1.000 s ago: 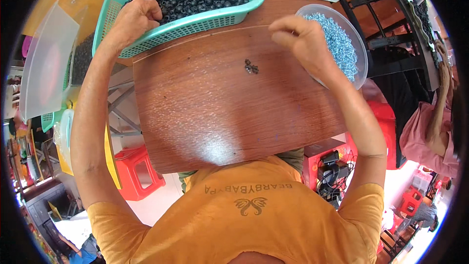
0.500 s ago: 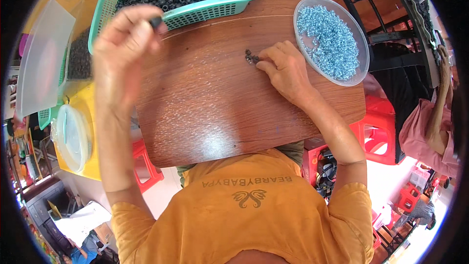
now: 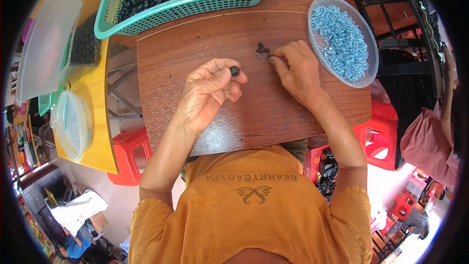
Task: The person sits at a wooden table and assembles small black cylindrical components by inserting small silver metal pieces into them. They pick up a black component from a green basket, insert a metal piece from a clear bowl, and place the assembled unit on the table. The person repeats this process continuously throughout the clip.
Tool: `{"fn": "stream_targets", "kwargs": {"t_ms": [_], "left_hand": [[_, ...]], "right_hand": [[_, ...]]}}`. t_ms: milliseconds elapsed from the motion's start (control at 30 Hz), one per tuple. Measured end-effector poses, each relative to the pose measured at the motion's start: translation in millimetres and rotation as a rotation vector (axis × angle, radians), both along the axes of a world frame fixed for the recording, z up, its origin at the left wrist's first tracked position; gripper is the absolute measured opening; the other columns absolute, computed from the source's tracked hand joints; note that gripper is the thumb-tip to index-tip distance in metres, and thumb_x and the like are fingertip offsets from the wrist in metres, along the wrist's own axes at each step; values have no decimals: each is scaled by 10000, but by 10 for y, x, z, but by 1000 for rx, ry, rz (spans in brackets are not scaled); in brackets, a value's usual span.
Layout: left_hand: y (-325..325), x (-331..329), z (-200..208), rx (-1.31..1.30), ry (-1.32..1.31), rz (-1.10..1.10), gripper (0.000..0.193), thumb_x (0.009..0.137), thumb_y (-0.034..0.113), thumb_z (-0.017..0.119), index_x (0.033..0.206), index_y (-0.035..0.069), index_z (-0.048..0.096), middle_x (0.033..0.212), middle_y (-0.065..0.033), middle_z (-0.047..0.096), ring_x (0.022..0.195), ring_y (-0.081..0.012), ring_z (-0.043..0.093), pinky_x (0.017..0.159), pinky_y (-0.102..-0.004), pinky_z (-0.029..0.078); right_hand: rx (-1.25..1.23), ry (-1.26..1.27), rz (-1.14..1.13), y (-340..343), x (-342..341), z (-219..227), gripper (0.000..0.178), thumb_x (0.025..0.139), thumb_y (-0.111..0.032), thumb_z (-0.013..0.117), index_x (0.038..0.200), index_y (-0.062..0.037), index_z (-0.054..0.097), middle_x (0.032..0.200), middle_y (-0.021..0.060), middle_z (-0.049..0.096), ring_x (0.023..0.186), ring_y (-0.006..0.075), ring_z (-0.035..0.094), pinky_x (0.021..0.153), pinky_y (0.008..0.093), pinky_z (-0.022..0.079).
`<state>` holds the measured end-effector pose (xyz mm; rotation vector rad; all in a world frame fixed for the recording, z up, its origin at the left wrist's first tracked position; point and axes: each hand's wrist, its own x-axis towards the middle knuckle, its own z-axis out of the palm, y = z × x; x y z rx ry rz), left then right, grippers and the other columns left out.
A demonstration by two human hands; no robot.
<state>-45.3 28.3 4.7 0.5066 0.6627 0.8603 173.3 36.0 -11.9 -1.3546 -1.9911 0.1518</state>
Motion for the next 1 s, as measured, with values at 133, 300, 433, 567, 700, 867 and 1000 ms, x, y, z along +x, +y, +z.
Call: {"fn": "stream_targets", "kwargs": {"t_ms": [133,300,433,567,700,867,1000], "left_hand": [[-1,18,-33,-1,1,27,199,823,46,601,1008,-15,563,911,-150,611,714,-151,574,661,-291,462],[-8,47,-52,2,37,65,229,805,-3,604,1031,-20,569,956,-164,616,775,-162,592,706,-287,481],[-22,84,-56,-9,44,77,217,811,-1,601,1025,-26,577,938,-159,618,771,-161,592,686,-283,478],[-67,116,-33,78,107,90,226,815,15,606,1036,-32,584,897,-139,624,754,-155,590,662,-266,474],[-166,204,-28,208,235,179,203,796,35,648,994,-5,630,826,-64,629,695,-104,576,608,-208,457],[-264,234,62,391,400,196,209,761,48,686,958,-11,645,801,-30,599,669,-90,520,612,-201,431],[-277,240,71,631,542,228,236,732,53,712,957,10,655,815,-4,576,677,-85,495,613,-191,412]], "right_hand": [[-132,167,-54,-87,-9,64,102,692,-45,679,743,-16,596,726,118,581,677,278,534,595,370,426],[-316,357,-100,-166,-24,129,109,720,-65,681,772,-4,608,743,110,594,683,227,557,608,323,438],[-422,456,-117,-228,-54,164,127,732,-75,683,804,6,617,753,95,599,700,176,564,627,285,444],[-533,619,-90,-317,-119,281,132,745,-83,687,816,10,625,746,50,611,683,101,549,616,239,439],[-631,785,-34,-409,-229,419,124,760,-90,685,810,12,634,734,13,615,671,56,531,602,206,430],[-712,882,31,-453,-297,453,122,773,-98,674,808,14,641,741,9,620,673,52,532,599,198,428],[-801,987,68,-443,-292,425,124,773,-98,669,812,17,645,744,22,625,679,60,541,603,205,434]]}}
